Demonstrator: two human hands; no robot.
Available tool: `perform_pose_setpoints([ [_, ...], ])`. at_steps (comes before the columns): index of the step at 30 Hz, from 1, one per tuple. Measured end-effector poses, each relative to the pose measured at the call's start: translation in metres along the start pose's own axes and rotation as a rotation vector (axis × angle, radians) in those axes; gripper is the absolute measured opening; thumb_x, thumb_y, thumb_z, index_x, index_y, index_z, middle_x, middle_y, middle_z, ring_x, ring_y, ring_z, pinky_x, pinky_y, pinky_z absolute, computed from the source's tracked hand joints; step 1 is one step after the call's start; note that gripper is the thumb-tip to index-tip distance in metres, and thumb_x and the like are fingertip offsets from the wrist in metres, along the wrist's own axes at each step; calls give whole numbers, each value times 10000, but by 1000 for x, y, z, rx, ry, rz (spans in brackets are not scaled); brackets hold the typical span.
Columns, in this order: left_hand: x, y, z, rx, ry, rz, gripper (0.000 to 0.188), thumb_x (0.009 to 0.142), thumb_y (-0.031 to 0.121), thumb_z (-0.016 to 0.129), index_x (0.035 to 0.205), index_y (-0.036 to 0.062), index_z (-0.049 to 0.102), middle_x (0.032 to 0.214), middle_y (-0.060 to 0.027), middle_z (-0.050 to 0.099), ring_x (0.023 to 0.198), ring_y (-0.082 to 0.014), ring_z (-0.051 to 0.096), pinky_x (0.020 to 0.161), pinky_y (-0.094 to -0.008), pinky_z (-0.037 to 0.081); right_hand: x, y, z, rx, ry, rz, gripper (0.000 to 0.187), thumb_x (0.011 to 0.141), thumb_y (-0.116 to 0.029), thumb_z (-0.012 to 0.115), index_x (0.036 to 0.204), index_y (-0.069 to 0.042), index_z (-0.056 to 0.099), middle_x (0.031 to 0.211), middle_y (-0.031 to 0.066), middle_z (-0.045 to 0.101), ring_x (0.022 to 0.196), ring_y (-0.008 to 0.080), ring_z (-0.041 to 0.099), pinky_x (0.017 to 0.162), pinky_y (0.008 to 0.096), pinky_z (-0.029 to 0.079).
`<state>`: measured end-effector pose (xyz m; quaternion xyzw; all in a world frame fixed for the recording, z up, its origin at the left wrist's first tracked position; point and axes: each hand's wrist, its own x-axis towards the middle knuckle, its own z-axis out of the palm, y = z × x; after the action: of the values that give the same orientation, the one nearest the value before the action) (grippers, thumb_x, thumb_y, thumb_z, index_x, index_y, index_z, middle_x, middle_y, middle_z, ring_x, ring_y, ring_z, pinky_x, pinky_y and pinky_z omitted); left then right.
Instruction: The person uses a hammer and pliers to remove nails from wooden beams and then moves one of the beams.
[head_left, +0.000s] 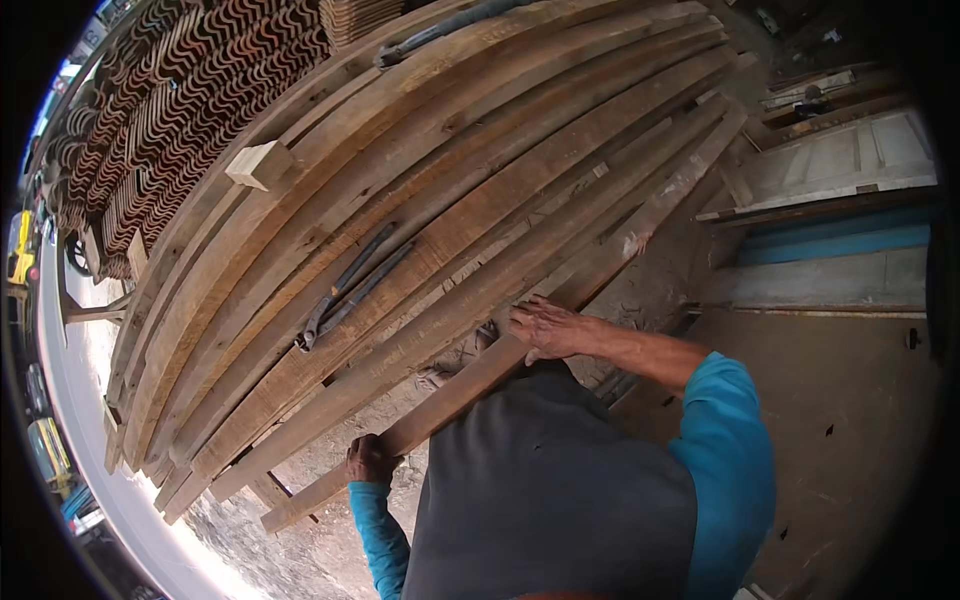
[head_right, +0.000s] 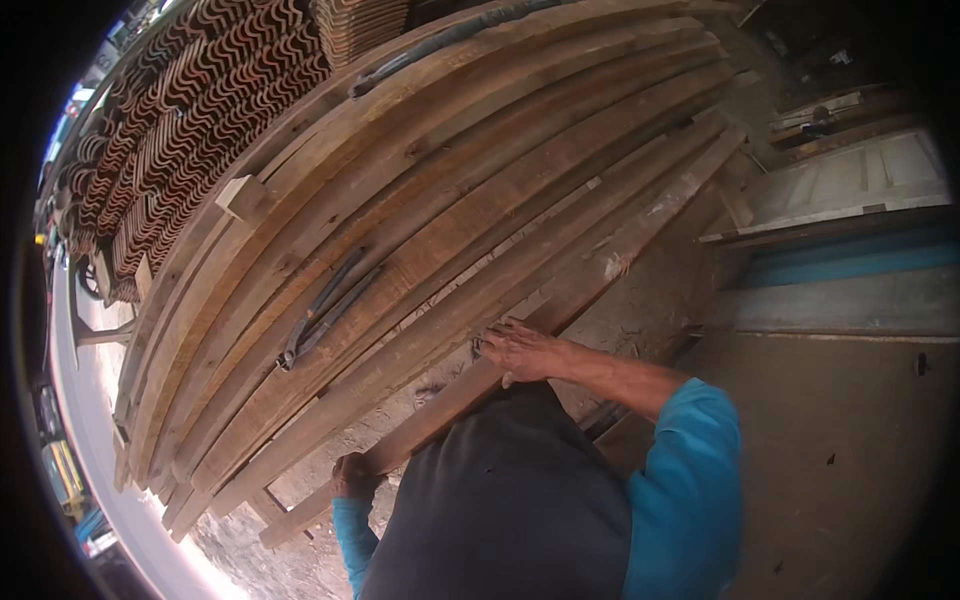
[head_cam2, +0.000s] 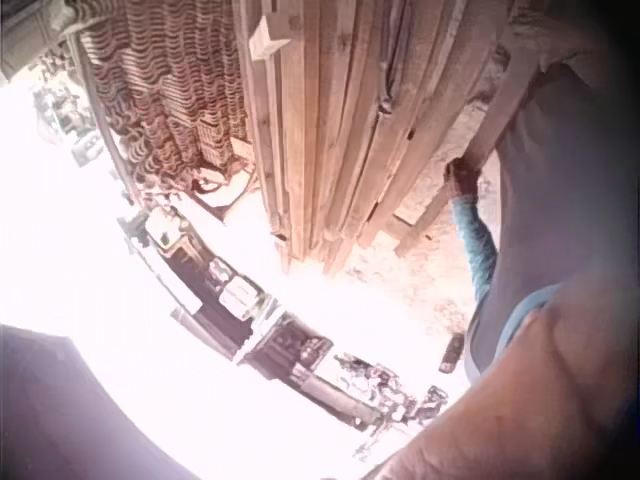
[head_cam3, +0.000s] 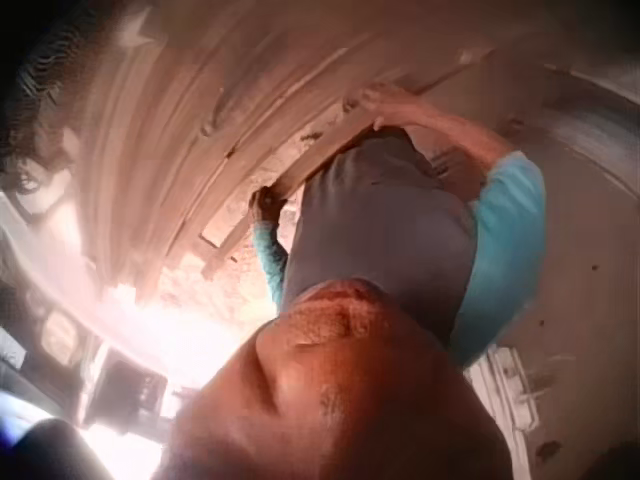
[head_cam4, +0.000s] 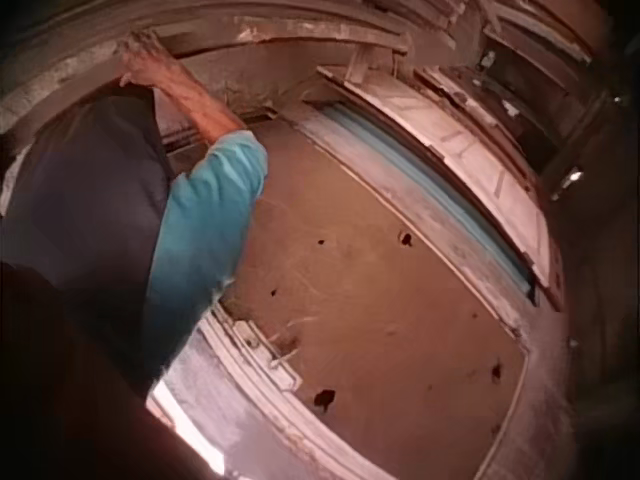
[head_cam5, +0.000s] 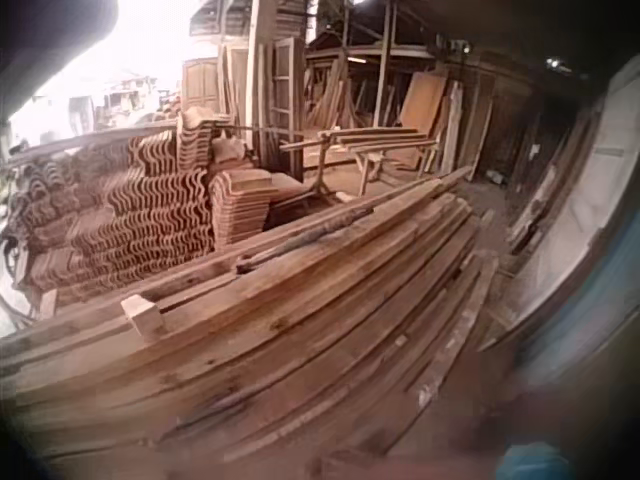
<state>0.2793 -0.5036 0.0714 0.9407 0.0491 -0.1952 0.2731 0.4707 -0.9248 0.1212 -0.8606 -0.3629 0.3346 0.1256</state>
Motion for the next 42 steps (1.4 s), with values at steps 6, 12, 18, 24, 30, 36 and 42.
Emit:
perform_pose_setpoints([
  [6,15,1,-1,-12,-67,-7,520,522,145,920,946,72,629,957,-150,654,923,-395,607,791,-503,498,-8,18,39,-12,180,-57,710,694,-344,833,1233,3,527,1318,189,516,1338,365,428,1097,510,344],
  [12,-9,-20,-1,-25,-56,-78,568,579,247,918,1058,93,654,1014,-140,672,967,-379,641,841,-461,528,-6,-4,15,72,56,-61,705,714,-334,821,1269,-1,541,1287,199,534,1259,390,492,1043,557,380],
  [18,12,-51,34,44,-146,-156,515,683,358,851,1094,123,648,1079,-112,661,1067,-349,612,928,-455,489,11,10,49,53,45,-14,657,692,-445,831,1124,12,642,1154,225,612,1122,404,588,996,502,433],
  [24,27,-40,29,153,-437,-145,541,665,388,857,1121,158,679,1101,-101,690,1077,-328,642,926,-466,505,10,10,40,53,-4,0,647,724,-516,805,1026,37,656,1060,245,634,1025,424,602,876,484,497],
  [30,35,-42,-7,72,-279,-101,483,764,384,782,1142,104,670,1050,-132,703,1008,-324,672,860,-447,530,13,20,65,47,26,193,619,781,-517,762,1036,36,652,1088,258,640,1047,422,596,892,479,491],
  [36,15,-75,35,-94,112,31,440,790,317,794,1107,64,623,968,-183,697,942,-377,679,792,-459,555,4,-28,80,-82,219,196,658,760,-508,773,1157,-7,616,1245,232,583,1199,403,521,1050,543,359],
  [42,-29,-10,-113,-467,315,-20,658,785,358,829,1326,92,566,998,-131,728,949,-286,699,849,-396,542,19,10,136,-147,338,288,726,709,-488,812,1244,-59,572,1303,208,555,1293,403,448,1109,595,273],
])
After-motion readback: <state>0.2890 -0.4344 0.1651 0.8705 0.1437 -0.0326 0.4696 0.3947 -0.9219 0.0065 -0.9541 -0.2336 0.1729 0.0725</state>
